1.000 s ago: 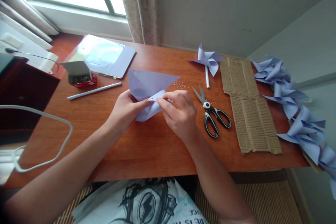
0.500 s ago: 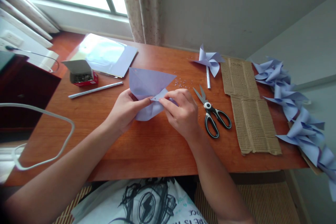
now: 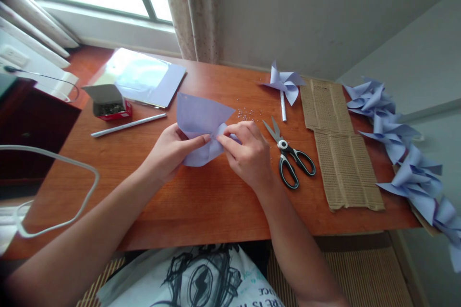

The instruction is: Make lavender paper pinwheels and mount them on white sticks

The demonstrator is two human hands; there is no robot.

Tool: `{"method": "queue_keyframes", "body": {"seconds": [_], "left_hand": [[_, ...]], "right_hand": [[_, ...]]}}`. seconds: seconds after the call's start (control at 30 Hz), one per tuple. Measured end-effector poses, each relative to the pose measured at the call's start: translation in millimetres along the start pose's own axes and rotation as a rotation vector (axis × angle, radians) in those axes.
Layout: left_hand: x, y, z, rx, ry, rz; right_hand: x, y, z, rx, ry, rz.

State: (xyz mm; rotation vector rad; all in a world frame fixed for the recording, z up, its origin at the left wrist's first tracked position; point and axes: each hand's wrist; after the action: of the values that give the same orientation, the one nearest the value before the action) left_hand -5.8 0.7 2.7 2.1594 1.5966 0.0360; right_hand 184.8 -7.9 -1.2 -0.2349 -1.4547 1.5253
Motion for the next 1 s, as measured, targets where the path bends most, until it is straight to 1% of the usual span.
{"method": "queue_keyframes", "body": {"seconds": [0.33, 0.57, 0.8, 0.9, 1.0], "left_hand": [[-1.1, -0.8, -0.8, -0.006, 0.012, 0.058], [-0.5, 2.5, -2.2, 0.041, 0.014, -0.029], [2.2, -0.4, 1.1, 0.113, 0.038, -0.088], [3.7, -2.1, 2.7, 0.173, 0.046, -0.096], [4.4, -2.7, 6.3, 0.251, 0.076, -0.072]], "right_hand": [[-0.4, 0.3, -1.8, 0.016, 0.013, 0.005], [0.0, -1.0, -0.1, 0.001, 0.008, 0.008], [0.9, -2.1, 2.0, 0.022, 0.01, 0.039], [2.4, -3.4, 4.1, 0.064, 0.013, 0.041], [3.5, -5.0, 7.6, 0.13, 0.064, 0.003]]}}
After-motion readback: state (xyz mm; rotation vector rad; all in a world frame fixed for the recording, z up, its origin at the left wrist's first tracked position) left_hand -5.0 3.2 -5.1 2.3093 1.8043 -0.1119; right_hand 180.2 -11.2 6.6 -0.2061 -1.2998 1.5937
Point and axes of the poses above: each hand's wrist, its own x-axis towards the middle knuckle, its own y-axis out of the palm, z = x × y, and after that the axes turned 12 degrees about z, right-handed
